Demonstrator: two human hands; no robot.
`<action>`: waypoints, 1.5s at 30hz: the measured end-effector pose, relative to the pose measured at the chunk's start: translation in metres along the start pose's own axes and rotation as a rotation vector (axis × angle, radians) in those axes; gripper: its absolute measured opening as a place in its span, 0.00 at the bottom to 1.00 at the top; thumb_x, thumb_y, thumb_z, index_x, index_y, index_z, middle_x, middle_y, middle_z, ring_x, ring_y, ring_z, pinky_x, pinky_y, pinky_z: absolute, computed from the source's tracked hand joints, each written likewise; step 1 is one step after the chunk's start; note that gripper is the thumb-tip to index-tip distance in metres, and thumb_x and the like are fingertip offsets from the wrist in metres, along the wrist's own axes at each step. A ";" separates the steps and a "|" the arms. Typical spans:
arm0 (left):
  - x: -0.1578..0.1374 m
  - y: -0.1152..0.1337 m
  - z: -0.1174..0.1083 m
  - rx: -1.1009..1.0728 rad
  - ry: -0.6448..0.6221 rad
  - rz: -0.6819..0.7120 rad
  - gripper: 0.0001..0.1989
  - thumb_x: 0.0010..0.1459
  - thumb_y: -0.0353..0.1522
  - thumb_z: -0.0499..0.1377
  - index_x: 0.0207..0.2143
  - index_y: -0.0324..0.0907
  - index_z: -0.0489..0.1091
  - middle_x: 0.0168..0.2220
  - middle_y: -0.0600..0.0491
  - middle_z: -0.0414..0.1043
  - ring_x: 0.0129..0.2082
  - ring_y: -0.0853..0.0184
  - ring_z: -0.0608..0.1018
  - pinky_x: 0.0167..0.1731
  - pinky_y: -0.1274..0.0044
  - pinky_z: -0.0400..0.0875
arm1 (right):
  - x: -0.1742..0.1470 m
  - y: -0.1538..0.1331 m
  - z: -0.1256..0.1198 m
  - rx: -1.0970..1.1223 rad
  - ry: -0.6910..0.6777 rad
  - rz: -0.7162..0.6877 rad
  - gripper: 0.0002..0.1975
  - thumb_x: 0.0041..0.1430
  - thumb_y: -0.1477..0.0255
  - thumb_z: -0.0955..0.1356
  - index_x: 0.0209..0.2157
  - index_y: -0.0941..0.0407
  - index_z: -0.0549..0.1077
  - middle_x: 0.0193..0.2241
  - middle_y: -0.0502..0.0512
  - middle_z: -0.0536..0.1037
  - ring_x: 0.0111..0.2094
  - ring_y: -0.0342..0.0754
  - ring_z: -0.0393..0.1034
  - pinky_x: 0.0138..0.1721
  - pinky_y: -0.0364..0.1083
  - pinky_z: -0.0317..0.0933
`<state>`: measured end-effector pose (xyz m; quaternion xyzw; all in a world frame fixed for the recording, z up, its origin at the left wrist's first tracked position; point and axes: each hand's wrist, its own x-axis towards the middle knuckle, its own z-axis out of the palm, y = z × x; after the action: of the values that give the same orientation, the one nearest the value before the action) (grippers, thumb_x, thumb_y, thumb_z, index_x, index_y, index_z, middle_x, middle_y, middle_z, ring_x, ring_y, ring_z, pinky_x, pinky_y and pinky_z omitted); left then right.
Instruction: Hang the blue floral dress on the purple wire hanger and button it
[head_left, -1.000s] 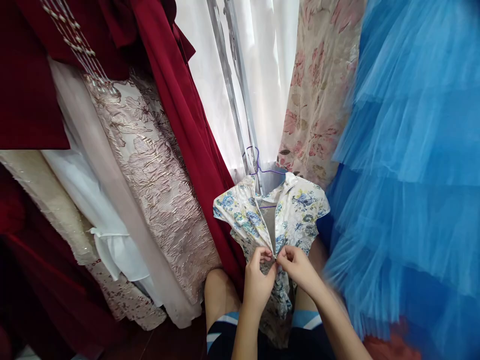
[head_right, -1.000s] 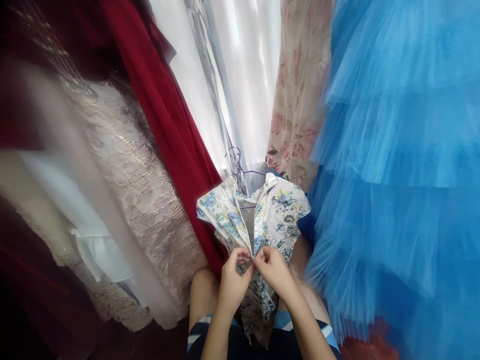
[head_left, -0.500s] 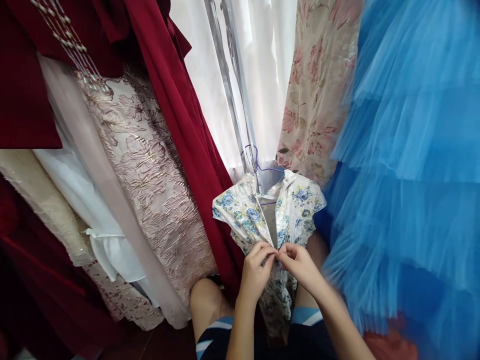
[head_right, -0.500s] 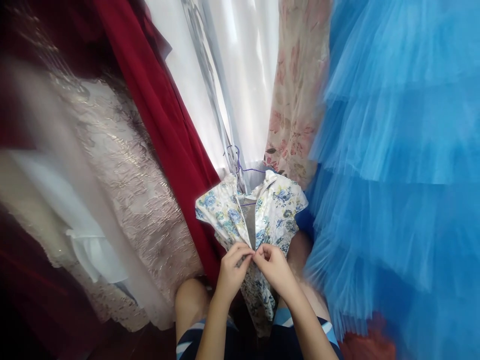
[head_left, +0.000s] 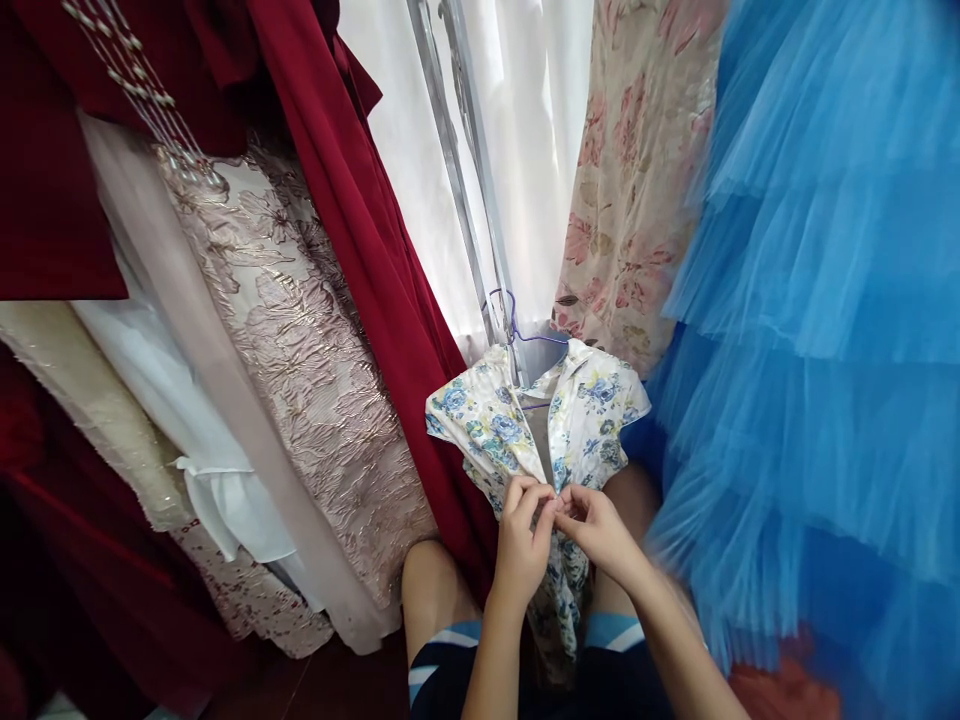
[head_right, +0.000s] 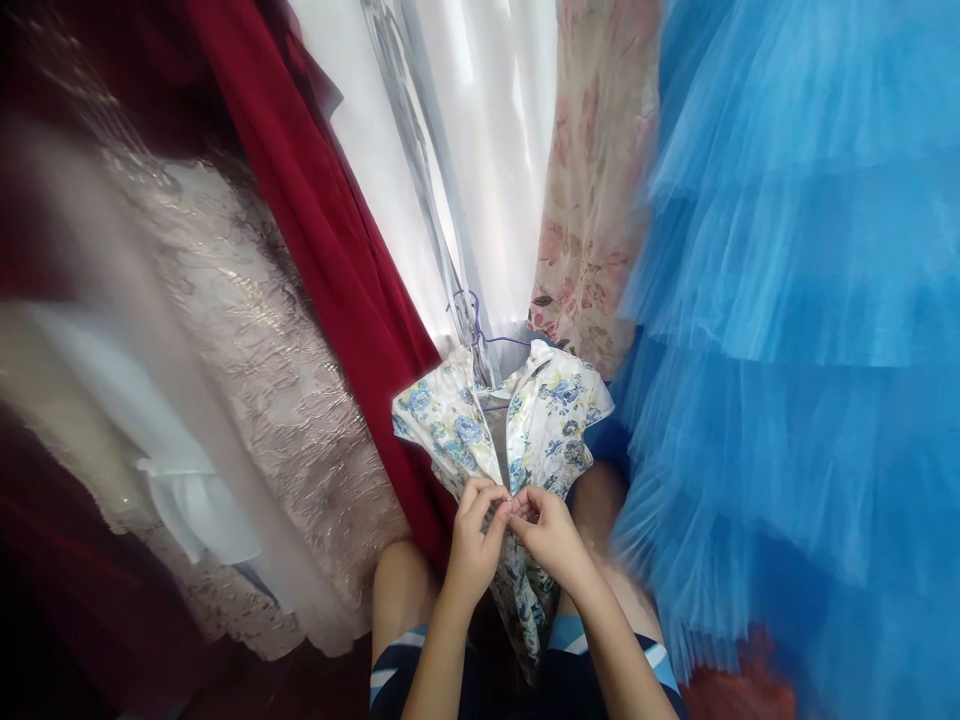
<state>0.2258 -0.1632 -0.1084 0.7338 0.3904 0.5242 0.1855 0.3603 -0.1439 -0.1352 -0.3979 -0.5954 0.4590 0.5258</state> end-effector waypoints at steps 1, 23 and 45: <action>0.003 0.000 0.000 0.015 0.020 0.002 0.07 0.66 0.30 0.53 0.38 0.42 0.70 0.40 0.49 0.64 0.43 0.63 0.71 0.47 0.73 0.66 | 0.000 0.000 0.000 0.010 0.004 0.019 0.06 0.51 0.72 0.69 0.25 0.56 0.67 0.22 0.48 0.68 0.26 0.44 0.62 0.28 0.43 0.56; 0.188 0.032 -0.033 0.406 0.269 0.275 0.02 0.64 0.31 0.57 0.38 0.46 0.69 0.50 0.54 0.75 0.53 0.58 0.70 0.53 0.66 0.57 | -0.005 -0.003 -0.014 -0.101 -0.185 0.220 0.08 0.42 0.77 0.70 0.24 0.57 0.66 0.17 0.44 0.65 0.21 0.40 0.59 0.23 0.40 0.50; 0.154 0.031 -0.057 0.326 0.039 0.389 0.03 0.63 0.30 0.58 0.37 0.45 0.71 0.36 0.54 0.76 0.39 0.65 0.76 0.47 0.72 0.68 | 0.087 -0.110 -0.005 -0.018 0.076 -0.219 0.19 0.63 0.56 0.64 0.30 0.57 0.72 0.25 0.52 0.76 0.24 0.44 0.66 0.26 0.43 0.58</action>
<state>0.2080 -0.0723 0.0304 0.8050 0.3246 0.4943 -0.0472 0.3549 -0.0890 -0.0059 -0.3524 -0.6191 0.3779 0.5914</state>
